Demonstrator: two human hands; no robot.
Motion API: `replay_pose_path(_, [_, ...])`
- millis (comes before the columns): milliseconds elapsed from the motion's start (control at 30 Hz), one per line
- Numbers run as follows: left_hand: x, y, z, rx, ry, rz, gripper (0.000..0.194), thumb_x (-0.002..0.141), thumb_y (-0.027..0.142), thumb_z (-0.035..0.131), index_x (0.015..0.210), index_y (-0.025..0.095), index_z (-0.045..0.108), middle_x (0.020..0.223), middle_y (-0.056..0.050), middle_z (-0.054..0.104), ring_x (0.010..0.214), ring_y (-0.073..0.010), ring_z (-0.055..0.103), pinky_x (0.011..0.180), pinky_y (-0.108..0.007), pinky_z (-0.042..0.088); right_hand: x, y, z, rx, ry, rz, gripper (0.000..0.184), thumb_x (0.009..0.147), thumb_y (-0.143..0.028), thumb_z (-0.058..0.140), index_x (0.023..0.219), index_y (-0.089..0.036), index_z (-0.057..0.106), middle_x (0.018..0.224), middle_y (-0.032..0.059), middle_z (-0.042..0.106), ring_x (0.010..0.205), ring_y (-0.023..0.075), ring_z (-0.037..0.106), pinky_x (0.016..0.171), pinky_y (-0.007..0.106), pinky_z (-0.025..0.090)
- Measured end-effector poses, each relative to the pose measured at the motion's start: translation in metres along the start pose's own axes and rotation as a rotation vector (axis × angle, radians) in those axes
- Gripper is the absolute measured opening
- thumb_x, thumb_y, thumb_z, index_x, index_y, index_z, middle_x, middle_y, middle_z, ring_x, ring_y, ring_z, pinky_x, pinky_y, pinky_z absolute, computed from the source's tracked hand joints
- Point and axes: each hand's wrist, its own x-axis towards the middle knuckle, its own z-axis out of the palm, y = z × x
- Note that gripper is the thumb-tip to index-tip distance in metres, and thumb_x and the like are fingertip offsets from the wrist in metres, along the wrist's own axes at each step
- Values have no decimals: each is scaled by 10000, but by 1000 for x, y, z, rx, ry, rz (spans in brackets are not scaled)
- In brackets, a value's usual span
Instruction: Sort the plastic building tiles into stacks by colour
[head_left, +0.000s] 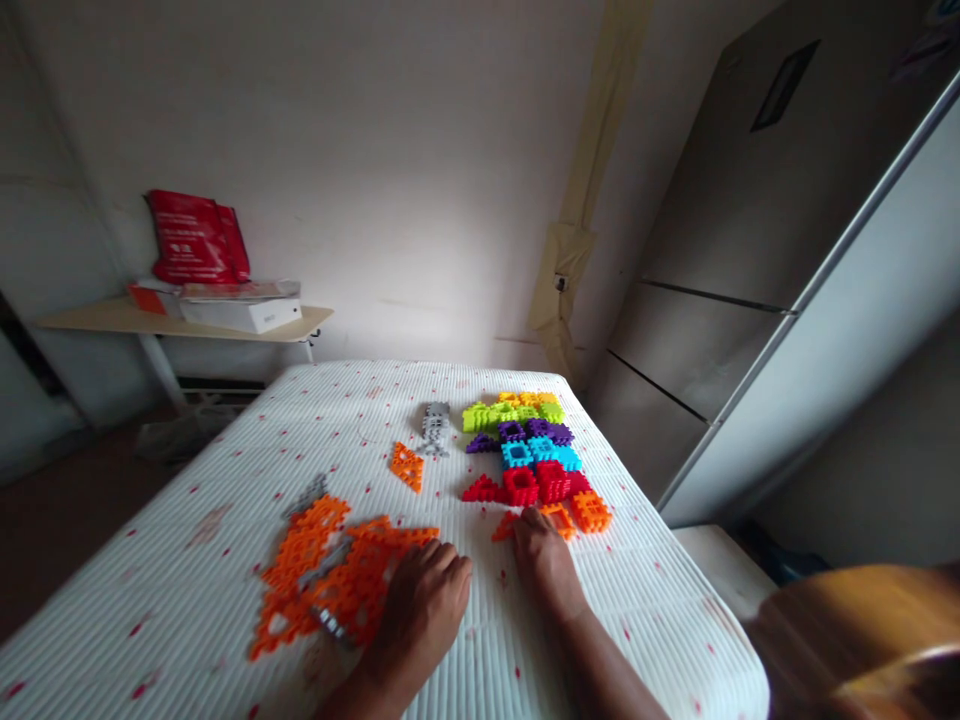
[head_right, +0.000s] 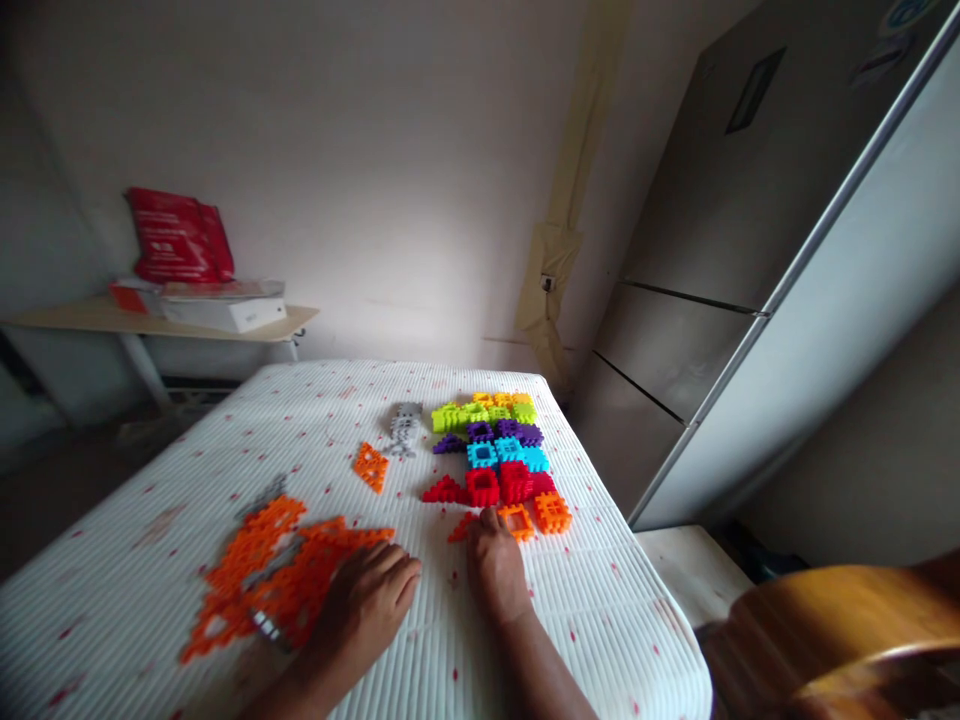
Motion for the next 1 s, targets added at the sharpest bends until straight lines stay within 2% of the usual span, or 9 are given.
replay_pose_path(133, [1, 0, -1, 6, 3, 11, 208, 830, 121, 500, 658, 218, 565, 652, -3, 575, 670, -179, 533, 639, -341, 362, -1, -4, -5, 38, 15, 0, 266, 854, -32, 390, 686, -187, 526, 748, 33, 560, 648, 136, 540, 583, 224, 430])
replay_pose_path(233, [0, 1, 0, 4, 9, 3, 212, 821, 114, 507, 645, 215, 566, 644, -7, 576, 667, -172, 538, 638, -330, 370, -4, -10, -10, 104, 89, -35, 224, 856, -47, 385, 775, -185, 541, 836, 58, 578, 714, 156, 568, 616, 242, 449])
replay_pose_path(333, [3, 1, -4, -7, 15, -24, 215, 827, 128, 509, 640, 212, 576, 649, -11, 589, 673, -171, 548, 637, -319, 378, -7, -16, -14, 165, 124, -171, 221, 888, -68, 358, 853, -180, 546, 872, 68, 586, 753, 160, 579, 660, 250, 459])
replay_pose_path(400, [10, -7, -13, -19, 13, -56, 211, 840, 139, 493, 676, 214, 603, 670, -13, 609, 688, -169, 560, 655, -312, 387, -9, -20, -15, 165, 63, -278, 218, 909, -88, 355, 858, -181, 545, 833, 54, 584, 698, 149, 568, 622, 240, 447])
replay_pose_path(533, [29, -47, -46, 26, -80, -237, 224, 847, 137, 454, 793, 209, 659, 773, -29, 670, 771, -172, 595, 705, -290, 404, -11, -25, -14, 106, -52, -408, 228, 924, -122, 374, 763, -181, 525, 757, 31, 565, 615, 140, 530, 542, 242, 390])
replay_pose_path(600, [37, -77, -61, 68, -190, -363, 224, 831, 150, 459, 797, 215, 671, 821, -32, 689, 811, -175, 606, 719, -279, 406, -11, -27, -13, 91, -66, -416, 240, 929, -132, 374, 740, -180, 514, 744, 27, 557, 606, 137, 519, 533, 244, 368])
replay_pose_path(667, [43, -105, -69, 82, -241, -475, 235, 826, 170, 451, 824, 213, 683, 848, -44, 697, 804, -181, 619, 686, -274, 408, -11, -29, -13, 85, -82, -406, 250, 933, -135, 367, 733, -180, 510, 733, 23, 549, 600, 132, 511, 531, 244, 353])
replay_pose_path(800, [53, -136, -62, 43, -312, -466, 221, 811, 203, 478, 829, 212, 698, 859, -35, 715, 791, -171, 635, 677, -256, 431, -10, -30, -12, 79, -104, -379, 257, 924, -121, 357, 726, -182, 508, 726, 21, 542, 601, 131, 503, 536, 245, 339])
replay_pose_path(1000, [73, -125, -31, -14, -390, -284, 324, 728, 84, 532, 936, 262, 706, 1019, -4, 700, 997, -148, 592, 890, -236, 403, -10, -30, -12, 99, -93, -381, 251, 920, -126, 359, 727, -187, 508, 729, 24, 548, 609, 131, 504, 540, 246, 336])
